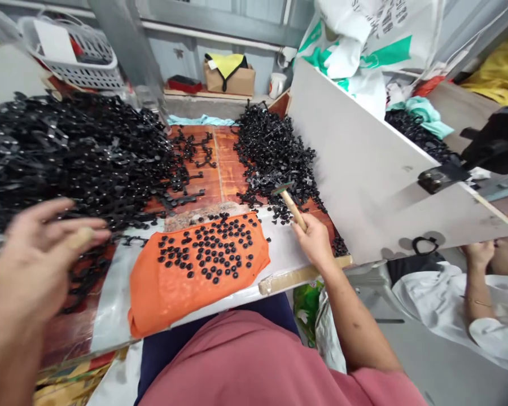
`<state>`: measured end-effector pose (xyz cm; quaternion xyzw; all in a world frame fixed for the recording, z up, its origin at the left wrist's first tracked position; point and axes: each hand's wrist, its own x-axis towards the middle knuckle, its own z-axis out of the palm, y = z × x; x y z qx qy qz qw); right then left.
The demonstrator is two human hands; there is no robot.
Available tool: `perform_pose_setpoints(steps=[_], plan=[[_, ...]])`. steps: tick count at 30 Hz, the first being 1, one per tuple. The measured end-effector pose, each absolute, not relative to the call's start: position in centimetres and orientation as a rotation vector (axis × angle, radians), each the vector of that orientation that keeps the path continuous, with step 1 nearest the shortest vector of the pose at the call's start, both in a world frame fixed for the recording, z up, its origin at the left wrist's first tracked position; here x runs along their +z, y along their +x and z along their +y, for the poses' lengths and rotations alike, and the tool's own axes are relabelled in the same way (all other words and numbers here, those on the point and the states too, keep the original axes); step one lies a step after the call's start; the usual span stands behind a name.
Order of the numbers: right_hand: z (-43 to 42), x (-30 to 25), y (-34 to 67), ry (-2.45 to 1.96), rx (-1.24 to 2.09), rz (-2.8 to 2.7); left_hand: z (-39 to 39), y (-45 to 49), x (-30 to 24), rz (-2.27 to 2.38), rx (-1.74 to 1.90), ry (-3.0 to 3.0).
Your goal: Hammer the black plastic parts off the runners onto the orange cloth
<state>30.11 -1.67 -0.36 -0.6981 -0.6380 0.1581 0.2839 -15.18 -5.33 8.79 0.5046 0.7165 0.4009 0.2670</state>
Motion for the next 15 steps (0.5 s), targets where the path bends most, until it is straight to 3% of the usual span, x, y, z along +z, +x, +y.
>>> perform_pose_setpoints(steps=[8, 15], plan=[[4.5, -1.2, 34.7, -2.128, 0.28, -1.633, -11.2, -14.6, 1.6, 1.703, 0.861, 0.991], [5.1, -2.1, 33.5, -2.043, 0.314, -1.678, -10.9, -13.2, 2.7, 1.731, 0.877, 0.992]])
